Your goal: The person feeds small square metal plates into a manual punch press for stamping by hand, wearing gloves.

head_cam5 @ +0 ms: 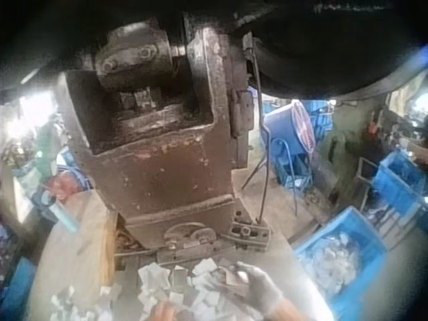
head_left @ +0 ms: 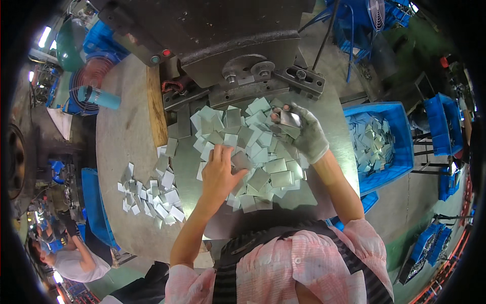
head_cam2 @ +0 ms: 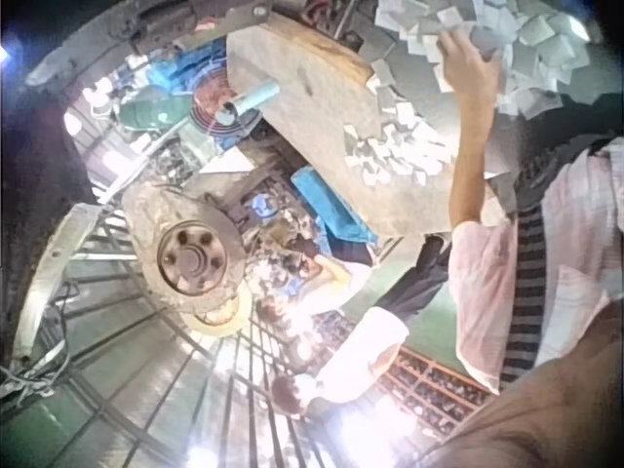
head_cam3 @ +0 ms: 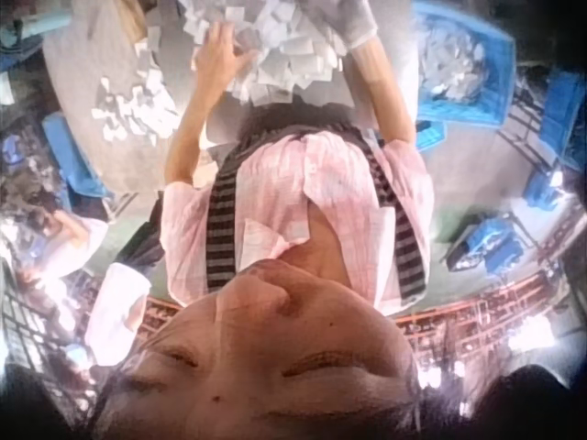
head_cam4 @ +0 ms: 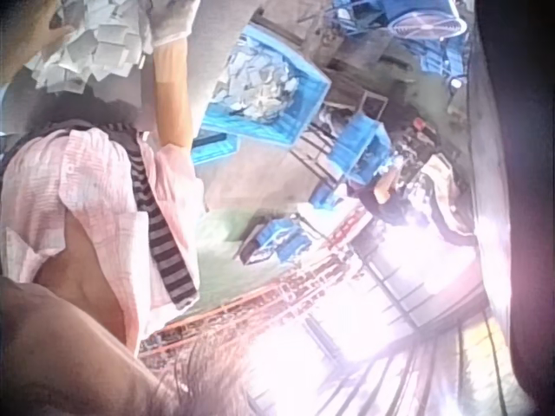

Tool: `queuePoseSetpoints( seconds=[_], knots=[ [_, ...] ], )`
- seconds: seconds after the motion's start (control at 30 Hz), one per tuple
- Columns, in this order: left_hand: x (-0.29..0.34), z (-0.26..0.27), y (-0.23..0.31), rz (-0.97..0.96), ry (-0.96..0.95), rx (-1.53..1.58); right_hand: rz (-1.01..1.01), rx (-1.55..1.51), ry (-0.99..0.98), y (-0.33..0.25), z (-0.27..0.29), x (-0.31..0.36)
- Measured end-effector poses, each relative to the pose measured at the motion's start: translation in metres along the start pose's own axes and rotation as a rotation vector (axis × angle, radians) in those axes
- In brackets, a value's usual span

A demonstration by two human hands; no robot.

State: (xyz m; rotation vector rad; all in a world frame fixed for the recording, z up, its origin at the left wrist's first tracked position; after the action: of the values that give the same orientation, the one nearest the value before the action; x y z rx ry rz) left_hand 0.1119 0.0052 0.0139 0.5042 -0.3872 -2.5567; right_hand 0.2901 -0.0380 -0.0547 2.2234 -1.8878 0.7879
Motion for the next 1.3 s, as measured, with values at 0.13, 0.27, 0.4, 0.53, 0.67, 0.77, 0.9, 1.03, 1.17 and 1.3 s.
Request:
queuePoseSetpoints(
  seconds=[0.13,0.27,0.4,0.53,0.67,0.77,0.9,1.03,1.17,1.3],
  knots=[
    [-0.002,-0.014,0.002,0.018,-0.115,0.005,-0.023,0.037,0.052,-0.003,-0.013,-0.028],
    [-0.01,-0.013,-0.008,0.106,-0.174,0.187,-0.012,0.119,0.112,-0.011,-0.037,-0.074],
    [-0.031,0.013,-0.033,0.185,0.003,0.303,0.086,0.277,0.194,-0.018,-0.051,-0.098],
    [-0.059,0.0,-0.08,0.525,0.346,1.053,0.127,0.24,0.188,-0.016,-0.039,-0.07],
    [-0.1,-0.04,-0.086,0.63,0.495,1.339,0.066,0.193,0.135,-0.007,-0.018,-0.026],
    [-0.119,-0.059,-0.085,0.633,0.452,1.415,0.063,0.203,0.23,-0.008,0.004,0.001],
    [-0.121,-0.073,-0.086,0.683,0.471,1.45,0.091,0.205,0.101,-0.006,0.0,0.008],
    [-0.123,-0.07,-0.082,0.66,0.49,1.41,0.002,0.101,-0.044,0.006,-0.008,-0.002],
    [-0.107,-0.048,-0.089,0.623,0.361,1.23,0.006,0.106,-0.122,0.006,-0.012,-0.002],
    [-0.063,0.014,-0.102,0.262,0.261,0.391,-0.04,0.009,-0.084,0.003,0.001,-0.001]
  ],
)
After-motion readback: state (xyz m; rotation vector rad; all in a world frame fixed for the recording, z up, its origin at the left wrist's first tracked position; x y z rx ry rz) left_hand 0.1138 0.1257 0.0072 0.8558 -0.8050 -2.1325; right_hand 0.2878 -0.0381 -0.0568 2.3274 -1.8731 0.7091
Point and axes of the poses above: each hand's wrist, its own x-axis away from the middle knuckle, its own z-axis out of the back of the hand, y = z × x, the point moved 10 cm from there along -x, towards the middle knuckle, and after that the axes turned 13 degrees about -z, right-handed, at the moved point
